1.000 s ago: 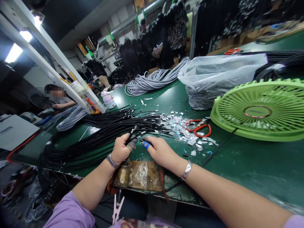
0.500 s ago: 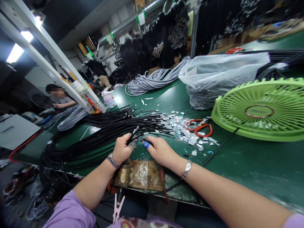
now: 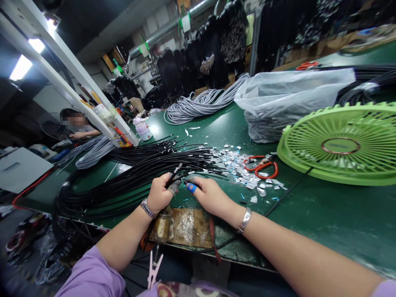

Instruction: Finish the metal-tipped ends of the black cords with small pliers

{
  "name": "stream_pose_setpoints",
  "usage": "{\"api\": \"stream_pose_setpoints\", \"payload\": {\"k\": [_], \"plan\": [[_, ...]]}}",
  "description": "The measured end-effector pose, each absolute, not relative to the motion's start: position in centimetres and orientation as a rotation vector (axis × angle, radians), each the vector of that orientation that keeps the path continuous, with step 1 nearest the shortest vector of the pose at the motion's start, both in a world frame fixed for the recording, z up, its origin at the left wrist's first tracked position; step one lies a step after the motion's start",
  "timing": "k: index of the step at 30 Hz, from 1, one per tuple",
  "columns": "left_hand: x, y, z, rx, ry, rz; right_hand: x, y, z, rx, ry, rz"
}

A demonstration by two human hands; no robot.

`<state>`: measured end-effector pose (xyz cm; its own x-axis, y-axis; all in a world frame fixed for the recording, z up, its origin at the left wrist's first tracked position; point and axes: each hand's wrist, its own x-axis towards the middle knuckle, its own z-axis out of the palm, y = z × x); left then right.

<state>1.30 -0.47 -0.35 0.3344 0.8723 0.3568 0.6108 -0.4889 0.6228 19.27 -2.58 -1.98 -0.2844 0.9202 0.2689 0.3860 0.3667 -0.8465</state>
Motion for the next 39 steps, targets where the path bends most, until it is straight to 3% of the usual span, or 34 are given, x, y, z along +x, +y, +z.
{"api": "stream_pose_setpoints", "payload": {"k": [26, 39], "plan": [[1.05, -0.59, -0.66, 2.373, 1.34, 0.931, 19.27, -2.23, -2.76, -1.157, -1.853, 0.789], [1.17, 0.14, -0.3, 1.909, 1.138, 0.812, 19.57, -2.24, -2.81, -1.12, -1.874, 0.768]]}}
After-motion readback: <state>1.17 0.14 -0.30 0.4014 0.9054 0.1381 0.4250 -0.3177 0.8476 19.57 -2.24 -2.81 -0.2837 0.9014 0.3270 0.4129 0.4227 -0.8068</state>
